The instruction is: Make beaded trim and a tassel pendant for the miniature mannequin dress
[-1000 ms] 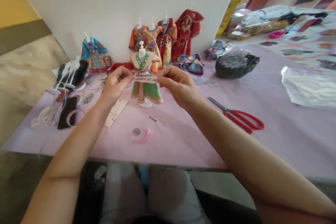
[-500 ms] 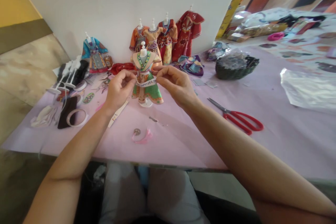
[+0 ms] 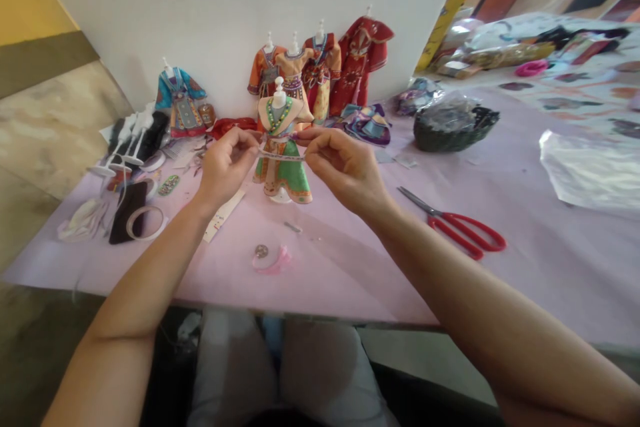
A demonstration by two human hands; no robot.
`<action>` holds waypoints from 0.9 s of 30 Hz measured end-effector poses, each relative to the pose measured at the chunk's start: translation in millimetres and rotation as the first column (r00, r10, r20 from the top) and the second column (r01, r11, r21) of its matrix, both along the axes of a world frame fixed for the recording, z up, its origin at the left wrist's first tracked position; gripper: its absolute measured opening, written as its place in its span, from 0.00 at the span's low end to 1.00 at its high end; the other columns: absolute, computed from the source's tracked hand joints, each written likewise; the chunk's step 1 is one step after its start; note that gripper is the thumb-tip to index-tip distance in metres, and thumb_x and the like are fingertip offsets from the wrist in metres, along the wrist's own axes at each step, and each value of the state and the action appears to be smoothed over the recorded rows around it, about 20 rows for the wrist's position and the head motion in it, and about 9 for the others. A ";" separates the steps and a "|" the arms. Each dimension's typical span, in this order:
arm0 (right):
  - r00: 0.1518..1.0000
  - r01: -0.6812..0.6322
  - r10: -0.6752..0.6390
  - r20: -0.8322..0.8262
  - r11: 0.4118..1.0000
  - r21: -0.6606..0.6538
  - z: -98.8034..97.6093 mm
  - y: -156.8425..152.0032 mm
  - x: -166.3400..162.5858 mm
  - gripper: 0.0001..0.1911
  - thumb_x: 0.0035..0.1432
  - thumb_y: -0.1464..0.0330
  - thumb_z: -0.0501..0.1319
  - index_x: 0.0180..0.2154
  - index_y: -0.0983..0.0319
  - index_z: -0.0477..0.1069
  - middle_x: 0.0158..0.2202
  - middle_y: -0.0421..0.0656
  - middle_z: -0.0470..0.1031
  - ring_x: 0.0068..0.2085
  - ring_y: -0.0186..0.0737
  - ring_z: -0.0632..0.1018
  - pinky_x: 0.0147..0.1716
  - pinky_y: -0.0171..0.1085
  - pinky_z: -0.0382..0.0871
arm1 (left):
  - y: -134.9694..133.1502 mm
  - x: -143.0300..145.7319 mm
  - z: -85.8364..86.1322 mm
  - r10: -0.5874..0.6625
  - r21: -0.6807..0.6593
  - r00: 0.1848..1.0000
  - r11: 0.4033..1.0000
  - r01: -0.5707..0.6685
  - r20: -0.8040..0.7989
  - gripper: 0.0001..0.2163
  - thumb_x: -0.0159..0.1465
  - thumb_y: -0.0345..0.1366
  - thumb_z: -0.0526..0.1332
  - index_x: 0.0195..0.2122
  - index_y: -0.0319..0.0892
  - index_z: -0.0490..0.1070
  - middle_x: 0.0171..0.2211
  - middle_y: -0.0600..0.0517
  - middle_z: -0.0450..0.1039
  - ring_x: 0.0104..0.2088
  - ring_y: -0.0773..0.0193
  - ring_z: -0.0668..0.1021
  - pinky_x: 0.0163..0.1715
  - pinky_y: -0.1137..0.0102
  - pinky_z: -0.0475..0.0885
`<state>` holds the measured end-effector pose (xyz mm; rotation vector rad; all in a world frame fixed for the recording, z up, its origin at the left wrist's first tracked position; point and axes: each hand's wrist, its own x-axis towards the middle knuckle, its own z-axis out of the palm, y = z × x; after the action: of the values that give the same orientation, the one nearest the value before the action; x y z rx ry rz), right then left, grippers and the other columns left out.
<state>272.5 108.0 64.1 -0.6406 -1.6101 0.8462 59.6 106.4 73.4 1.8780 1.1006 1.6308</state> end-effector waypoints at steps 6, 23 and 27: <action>0.999 0.023 -0.024 0.032 0.999 0.045 -1.6 -5.4 0.9 0.04 0.58 0.72 0.64 0.32 0.58 0.71 0.51 0.47 0.79 0.58 0.46 0.78 0.61 0.50 0.71 | -1.1 -0.2 -5.7 0.030 0.052 0.998 0.998 -0.027 -0.057 0.02 0.61 0.32 0.64 0.32 0.44 0.73 0.45 0.48 0.79 0.51 0.59 0.80 0.49 0.65 0.75; 1.000 0.008 -0.008 -0.012 1.000 -0.006 0.8 -1.0 3.9 0.04 0.56 0.71 0.65 0.30 0.58 0.72 0.46 0.47 0.80 0.57 0.49 0.79 0.57 0.50 0.72 | 6.3 -15.2 16.8 0.159 0.106 0.987 0.982 -0.157 -0.011 0.05 0.66 0.31 0.66 0.32 0.44 0.76 0.34 0.52 0.79 0.38 0.64 0.79 0.44 0.70 0.73; 1.000 -0.014 0.014 -0.027 1.000 0.002 1.6 1.1 3.1 0.04 0.56 0.71 0.65 0.30 0.58 0.72 0.44 0.47 0.80 0.57 0.49 0.79 0.57 0.50 0.72 | 24.6 -2.2 55.2 0.053 0.223 0.990 0.975 -0.023 -0.133 0.08 0.65 0.30 0.68 0.45 0.46 0.78 0.49 0.50 0.79 0.54 0.58 0.80 0.53 0.65 0.74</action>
<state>275.6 109.1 65.7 -0.6149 -1.5927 0.8599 57.3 131.0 128.6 2.1525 1.0521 1.7274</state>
